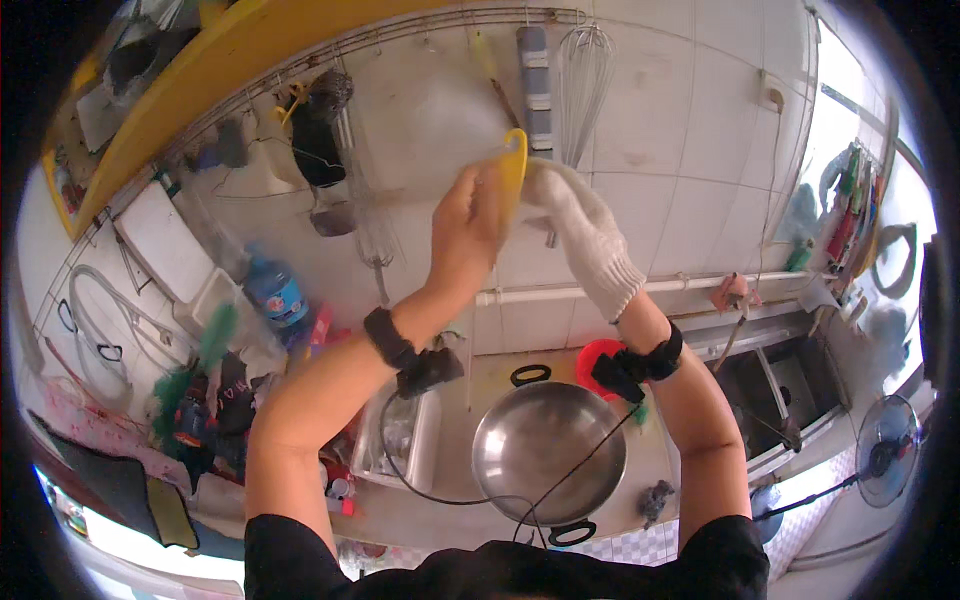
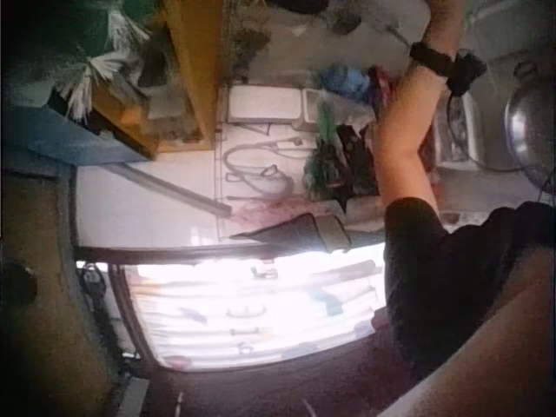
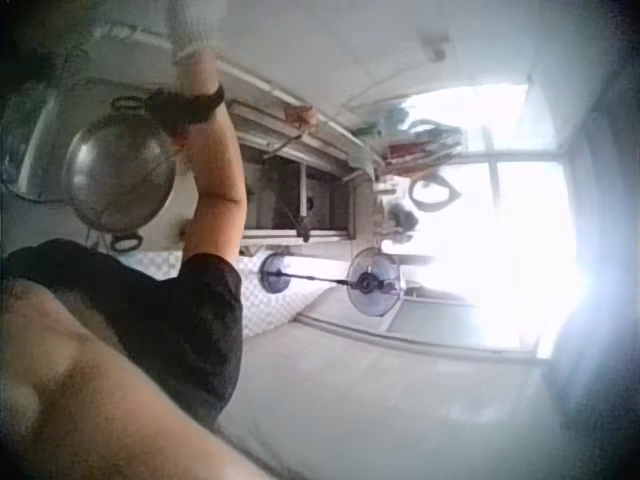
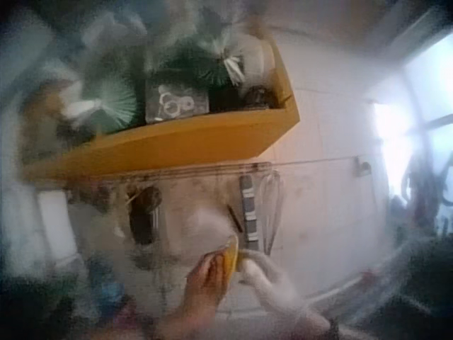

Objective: The person organizes cups on a counter, pours liquid into them using a scale, and then scrapes the remaining liquid from a large pot into a pitcher using a spatula.

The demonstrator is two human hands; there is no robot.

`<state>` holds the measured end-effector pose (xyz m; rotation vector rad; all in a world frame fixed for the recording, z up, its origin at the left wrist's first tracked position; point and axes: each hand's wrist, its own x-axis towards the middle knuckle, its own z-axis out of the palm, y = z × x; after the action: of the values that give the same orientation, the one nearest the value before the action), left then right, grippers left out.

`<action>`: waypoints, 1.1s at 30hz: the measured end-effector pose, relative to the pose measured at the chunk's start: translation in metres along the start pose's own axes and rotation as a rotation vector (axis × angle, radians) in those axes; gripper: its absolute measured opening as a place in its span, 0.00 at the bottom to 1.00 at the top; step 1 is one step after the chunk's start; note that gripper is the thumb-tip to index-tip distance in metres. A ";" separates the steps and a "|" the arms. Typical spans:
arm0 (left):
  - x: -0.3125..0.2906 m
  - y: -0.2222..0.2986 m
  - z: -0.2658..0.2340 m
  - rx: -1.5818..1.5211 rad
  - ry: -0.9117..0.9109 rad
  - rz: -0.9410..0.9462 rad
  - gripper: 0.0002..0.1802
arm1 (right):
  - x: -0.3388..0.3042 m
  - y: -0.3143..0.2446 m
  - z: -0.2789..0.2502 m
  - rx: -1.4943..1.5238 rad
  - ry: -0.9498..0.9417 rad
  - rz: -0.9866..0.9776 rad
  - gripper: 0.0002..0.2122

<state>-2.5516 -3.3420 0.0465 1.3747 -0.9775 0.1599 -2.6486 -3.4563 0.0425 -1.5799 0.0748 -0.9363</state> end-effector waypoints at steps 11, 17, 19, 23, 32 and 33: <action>0.060 -0.009 -0.030 -0.097 0.207 -0.046 0.23 | 0.026 -0.024 0.017 0.135 0.151 0.004 0.15; 0.195 -0.023 -0.107 -0.049 0.032 -0.150 0.17 | 0.018 -0.009 -0.029 0.289 0.149 0.074 0.18; 0.215 -0.033 -0.111 -0.024 0.030 -0.236 0.17 | 0.007 0.000 -0.037 0.276 0.129 0.117 0.18; 0.266 -0.065 -0.131 0.040 0.048 -0.280 0.17 | -0.017 -0.004 -0.038 0.328 0.053 0.120 0.16; 0.274 -0.078 -0.114 -0.028 0.266 -0.322 0.14 | -0.050 -0.003 -0.040 0.237 0.090 0.170 0.16; 0.277 -0.078 -0.117 -0.029 0.269 -0.333 0.14 | -0.053 -0.005 -0.039 0.220 0.079 0.162 0.16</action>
<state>-2.2753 -3.3804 0.1841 1.4264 -0.5180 0.0759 -2.7091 -3.4576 0.0169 -1.3135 0.1481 -0.8490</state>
